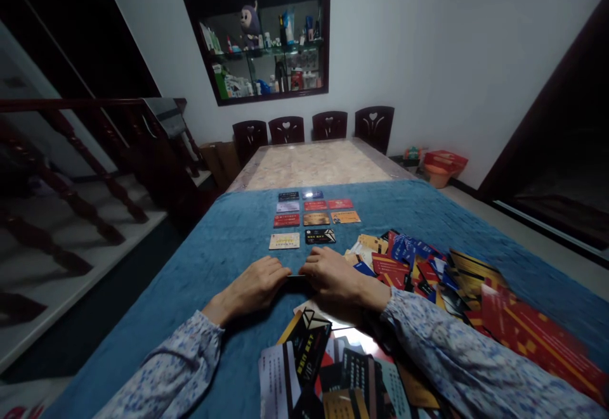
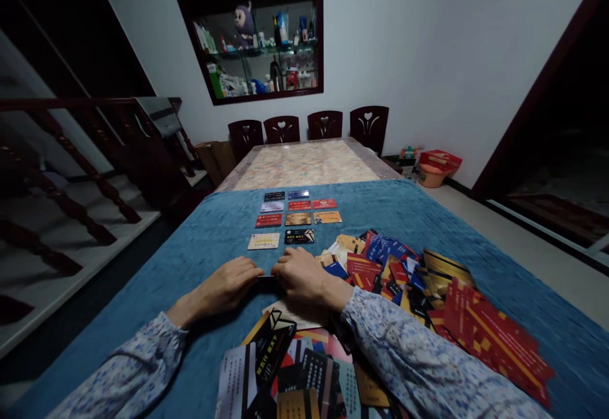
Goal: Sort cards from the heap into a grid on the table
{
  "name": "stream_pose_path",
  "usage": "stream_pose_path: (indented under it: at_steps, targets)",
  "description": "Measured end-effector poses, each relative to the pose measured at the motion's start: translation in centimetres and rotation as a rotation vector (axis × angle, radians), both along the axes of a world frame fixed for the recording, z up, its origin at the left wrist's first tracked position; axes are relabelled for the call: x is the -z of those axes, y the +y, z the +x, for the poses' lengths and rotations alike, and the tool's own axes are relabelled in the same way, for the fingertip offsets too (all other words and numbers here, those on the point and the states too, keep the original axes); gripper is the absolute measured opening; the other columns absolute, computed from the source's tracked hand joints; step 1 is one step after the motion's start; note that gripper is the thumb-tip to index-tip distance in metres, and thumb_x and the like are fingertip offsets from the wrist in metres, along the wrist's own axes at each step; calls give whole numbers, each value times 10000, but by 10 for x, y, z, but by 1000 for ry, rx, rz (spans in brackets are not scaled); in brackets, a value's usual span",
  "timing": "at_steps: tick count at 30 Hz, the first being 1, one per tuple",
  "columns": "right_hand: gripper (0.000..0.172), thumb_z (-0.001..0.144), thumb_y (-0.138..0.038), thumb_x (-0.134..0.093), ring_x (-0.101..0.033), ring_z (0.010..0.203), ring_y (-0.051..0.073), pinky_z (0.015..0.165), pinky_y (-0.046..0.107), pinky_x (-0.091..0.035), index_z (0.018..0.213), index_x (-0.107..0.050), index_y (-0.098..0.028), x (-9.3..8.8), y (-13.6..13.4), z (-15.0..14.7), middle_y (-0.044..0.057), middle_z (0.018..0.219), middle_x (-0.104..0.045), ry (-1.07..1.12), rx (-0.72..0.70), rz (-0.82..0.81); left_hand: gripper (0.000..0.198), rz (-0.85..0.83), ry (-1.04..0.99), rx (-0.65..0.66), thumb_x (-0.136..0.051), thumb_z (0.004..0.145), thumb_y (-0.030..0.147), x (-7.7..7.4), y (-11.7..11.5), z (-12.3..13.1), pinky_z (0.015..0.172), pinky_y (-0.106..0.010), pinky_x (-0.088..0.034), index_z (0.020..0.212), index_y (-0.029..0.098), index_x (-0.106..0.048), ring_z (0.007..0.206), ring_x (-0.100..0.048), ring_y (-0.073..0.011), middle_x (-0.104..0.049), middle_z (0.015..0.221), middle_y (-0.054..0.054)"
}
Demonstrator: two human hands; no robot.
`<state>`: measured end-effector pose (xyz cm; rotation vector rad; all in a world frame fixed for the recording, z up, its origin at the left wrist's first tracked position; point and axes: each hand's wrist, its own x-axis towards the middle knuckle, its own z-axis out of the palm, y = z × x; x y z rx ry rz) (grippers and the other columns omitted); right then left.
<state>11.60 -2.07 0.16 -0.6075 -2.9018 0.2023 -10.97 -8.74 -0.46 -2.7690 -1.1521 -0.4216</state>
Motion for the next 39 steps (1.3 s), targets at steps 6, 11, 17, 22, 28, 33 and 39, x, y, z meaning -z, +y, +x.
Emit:
stream_pose_path:
  at_steps: [6, 11, 17, 22, 28, 33, 39]
  targets:
    - [184, 728, -85, -615, -533, 847, 201, 669, 301, -304, 890, -629, -170, 3, 2, 1, 60, 886, -696, -11, 29, 10, 377, -134, -95, -40, -438, 901, 62, 4, 3, -8, 825, -354, -516, 1258, 145, -531, 927, -613, -220, -670, 1019, -113]
    - [199, 753, -68, -569, -534, 864, 204, 686, 303, -321, 918, -621, -169, 1, 1, 1, 74, 925, -698, -22, 67, -13, 458, -206, -155, -70, -453, 862, 34, 10, 5, -11, 878, -365, -529, 1296, 162, -523, 982, -618, -219, -659, 1087, -115]
    - [230, 760, -51, -554, -537, 893, 210, 704, 303, -331, 948, -617, -168, 4, 3, 1, 74, 950, -702, -1, 90, -32, 449, -248, -197, -94, -461, 860, 28, 11, 6, -10, 899, -357, -532, 1280, 170, -532, 995, -618, -208, -653, 1104, -104]
    - [328, 762, -43, -552, -544, 905, 214, 715, 307, -339, 1060, -617, -164, 11, 5, 1, 77, 1000, -712, 31, 95, -27, 468, -221, -214, -104, -460, 869, 38, 13, 7, -10, 918, -367, -528, 1317, 164, -505, 1018, -616, -215, -648, 1138, -118]
    - [382, 833, -71, -542, -544, 908, 222, 750, 322, -353, 1199, -580, -173, 12, 3, 0, 89, 1010, -714, 26, 110, -6, 449, -205, -221, -86, -442, 890, 49, 14, 7, -9, 920, -374, -522, 1321, 164, -491, 1043, -610, -220, -656, 1152, -116]
    - [311, 863, -71, -526, -535, 876, 211, 728, 313, -338, 1147, -600, -171, 13, 3, -1, 83, 976, -719, 30, 113, 7, 425, -177, -242, -108, -435, 888, 47, 16, 6, -8, 931, -377, -514, 1290, 168, -498, 1050, -609, -221, -650, 1165, -115]
    - [332, 860, -81, -536, -519, 896, 227, 726, 321, -339, 1171, -600, -176, 13, 4, -1, 75, 995, -724, 18, 140, 33, 250, -141, -261, -162, -439, 894, 51, 18, 6, -6, 830, -335, -516, 1086, 162, -557, 896, -605, -197, -655, 994, -85]
